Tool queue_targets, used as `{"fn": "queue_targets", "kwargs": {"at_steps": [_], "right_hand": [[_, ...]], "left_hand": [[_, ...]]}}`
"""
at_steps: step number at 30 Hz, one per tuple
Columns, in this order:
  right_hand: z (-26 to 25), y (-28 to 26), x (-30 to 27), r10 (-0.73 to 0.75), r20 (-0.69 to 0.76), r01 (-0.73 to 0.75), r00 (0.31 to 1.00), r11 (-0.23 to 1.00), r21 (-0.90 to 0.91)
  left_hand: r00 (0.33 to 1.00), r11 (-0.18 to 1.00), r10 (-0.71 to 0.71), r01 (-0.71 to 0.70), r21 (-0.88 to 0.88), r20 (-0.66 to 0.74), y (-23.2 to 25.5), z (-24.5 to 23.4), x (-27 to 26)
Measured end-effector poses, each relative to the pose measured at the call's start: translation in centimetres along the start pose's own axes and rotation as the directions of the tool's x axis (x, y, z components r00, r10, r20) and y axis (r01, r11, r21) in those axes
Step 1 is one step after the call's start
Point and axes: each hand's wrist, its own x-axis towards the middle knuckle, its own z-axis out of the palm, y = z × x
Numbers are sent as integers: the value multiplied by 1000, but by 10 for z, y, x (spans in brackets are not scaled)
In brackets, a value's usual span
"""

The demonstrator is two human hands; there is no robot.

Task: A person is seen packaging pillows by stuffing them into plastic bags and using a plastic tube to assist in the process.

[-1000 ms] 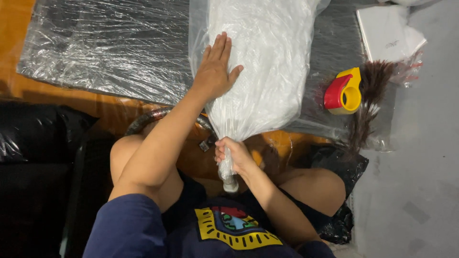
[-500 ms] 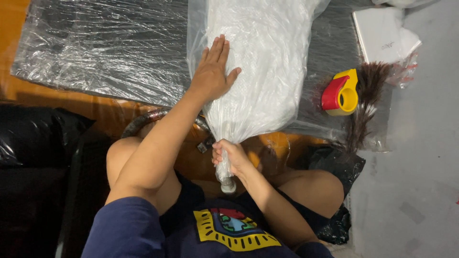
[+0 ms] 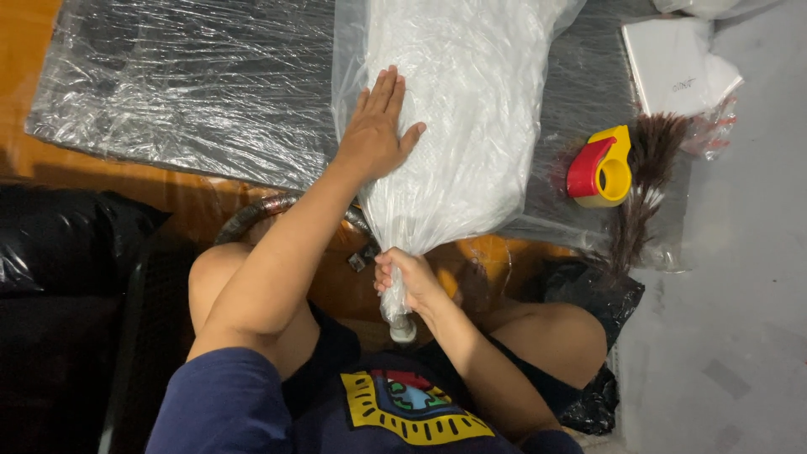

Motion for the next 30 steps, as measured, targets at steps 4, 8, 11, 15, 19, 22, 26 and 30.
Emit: {"fn": "queue_targets", "kwargs": {"at_steps": [4,8,11,15,19,22,26,30], "right_hand": [[3,-2,-3,-7,10,7,1000,1000,4],[5,-1,-4,-21,-13,21,1000,1000,5],[4,-1,-5,-24,-14,24,1000,999,-22],[4,1,-5,-63,-20,61,998,996,-59],[4,4,-5,-104,-33,101,994,990,-95],[1,8,-2,-115,-33,111,993,990,-90],[0,10,-2,-142,-57,135,988,985,-110],[-6,14,5,-123,-53,119,991,990,-80]], "left_hand": [[999,1000,16,-16,-18,-31,-2,4,0],[999,1000,5,-6,-11,-32,-1,3,0],[1000,1000,-3,3,-8,-15,-1,3,-1],[1000,1000,-4,4,0,-15,-2,4,0],[999,1000,10,-10,-5,-49,-3,8,0],[1000,1000,0,0,-4,-31,-4,7,0],[1000,1000,6,-5,20,-30,-3,7,0],[1000,997,11,-10,71,-16,-2,7,0]]}}
